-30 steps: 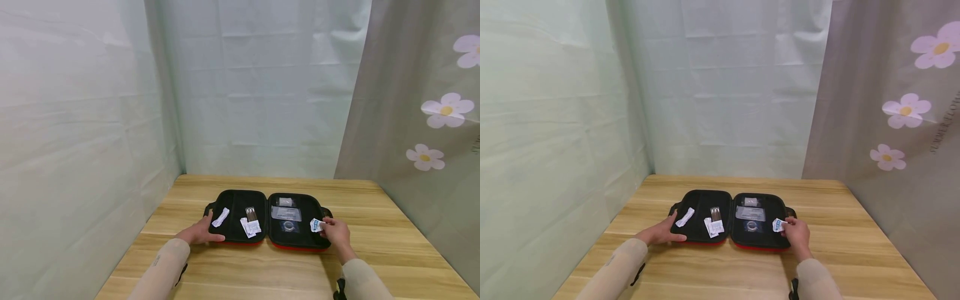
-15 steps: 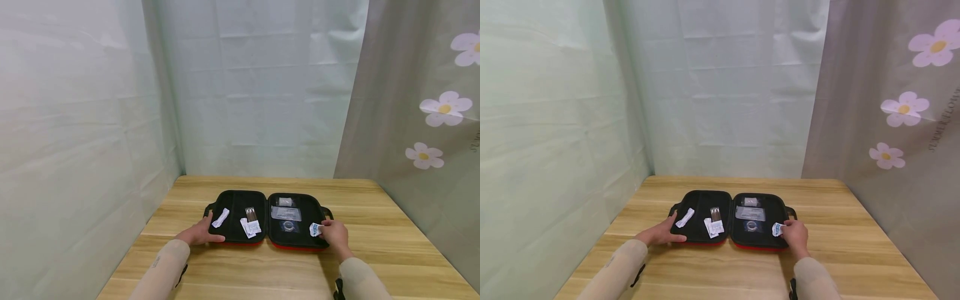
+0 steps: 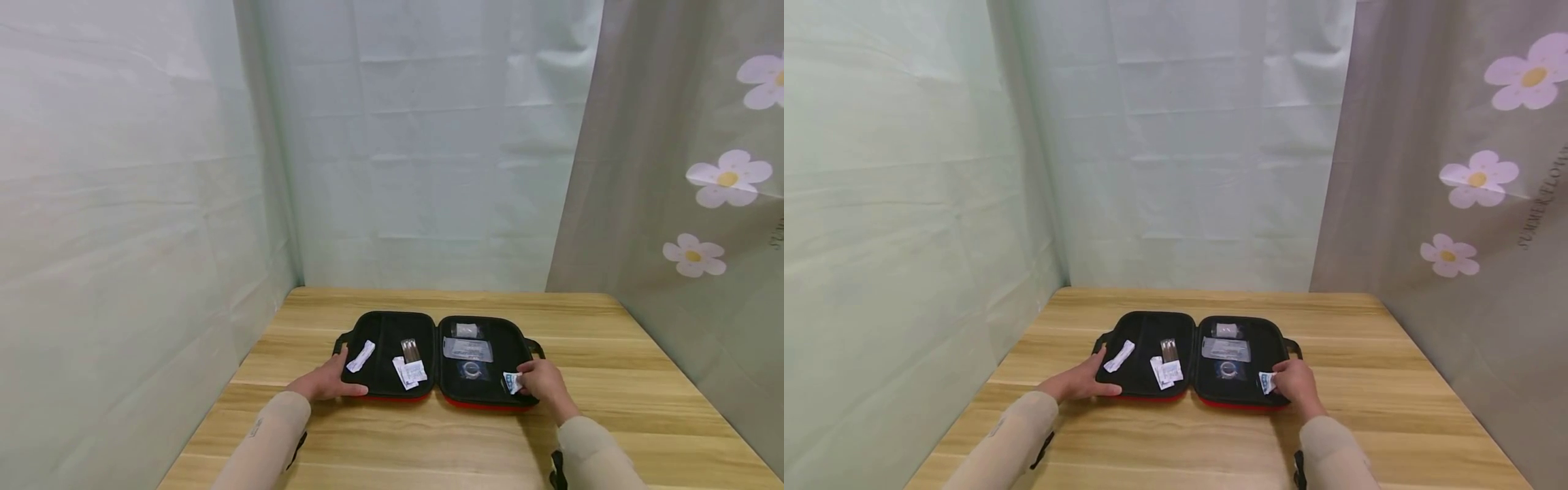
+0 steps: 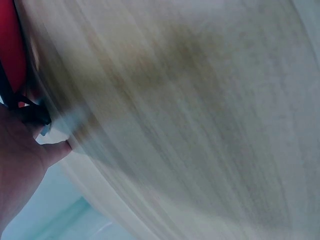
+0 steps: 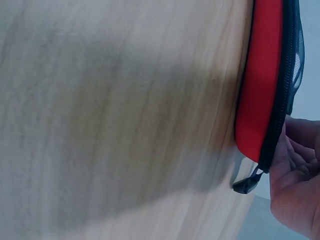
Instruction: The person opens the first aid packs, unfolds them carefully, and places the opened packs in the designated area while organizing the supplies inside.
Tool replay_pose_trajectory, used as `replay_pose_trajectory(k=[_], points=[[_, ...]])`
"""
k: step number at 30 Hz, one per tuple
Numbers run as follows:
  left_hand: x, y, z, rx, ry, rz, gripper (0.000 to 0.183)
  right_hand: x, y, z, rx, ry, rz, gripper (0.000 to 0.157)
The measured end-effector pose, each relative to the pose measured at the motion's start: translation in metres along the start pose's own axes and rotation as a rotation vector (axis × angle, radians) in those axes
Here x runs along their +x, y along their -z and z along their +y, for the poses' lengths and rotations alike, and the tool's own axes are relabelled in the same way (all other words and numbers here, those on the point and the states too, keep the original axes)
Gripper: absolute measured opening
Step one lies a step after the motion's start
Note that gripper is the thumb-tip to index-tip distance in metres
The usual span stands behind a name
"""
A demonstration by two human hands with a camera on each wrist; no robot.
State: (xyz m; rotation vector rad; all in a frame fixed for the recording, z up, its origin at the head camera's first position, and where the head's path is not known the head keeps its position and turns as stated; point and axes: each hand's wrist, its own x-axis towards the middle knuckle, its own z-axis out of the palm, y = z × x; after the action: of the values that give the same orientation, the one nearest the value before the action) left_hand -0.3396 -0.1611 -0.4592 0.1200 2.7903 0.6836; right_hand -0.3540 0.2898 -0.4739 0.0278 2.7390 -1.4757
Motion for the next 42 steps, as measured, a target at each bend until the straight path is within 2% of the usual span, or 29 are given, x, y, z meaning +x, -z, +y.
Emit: replay_pose_trajectory(k=[5, 10, 16, 22, 29, 38, 42], points=[[0.0, -0.001, -0.001, 0.001, 0.002, 0.001, 0.12, 0.002, -0.004, -0.002, -0.08, 0.038, -0.026, 0.022], [-0.001, -0.001, -0.001, -0.001, -0.004, -0.001, 0.122, 0.002, -0.012, -0.002, -0.107, 0.06, -0.058, 0.021], [-0.002, 0.0, 0.001, 0.0, -0.018, 0.005, 0.122, 0.001, -0.012, -0.007, -0.141, 0.064, -0.044, 0.021], [-0.002, 0.002, 0.002, 0.009, -0.015, 0.009, 0.122, 0.001, -0.01, -0.011, -0.123, 0.048, -0.052, 0.026], [-0.002, 0.001, 0.0, 0.008, -0.012, 0.006, 0.123, 0.002, -0.018, -0.013, -0.005, -0.007, -0.067, 0.029], [-0.003, 0.002, 0.003, 0.009, -0.013, 0.01, 0.121, 0.005, -0.027, -0.014, -0.044, -0.033, -0.061, 0.033], [-0.002, 0.001, 0.001, 0.006, -0.011, 0.013, 0.121, 0.005, -0.025, -0.015, -0.075, -0.012, -0.057, 0.033]])
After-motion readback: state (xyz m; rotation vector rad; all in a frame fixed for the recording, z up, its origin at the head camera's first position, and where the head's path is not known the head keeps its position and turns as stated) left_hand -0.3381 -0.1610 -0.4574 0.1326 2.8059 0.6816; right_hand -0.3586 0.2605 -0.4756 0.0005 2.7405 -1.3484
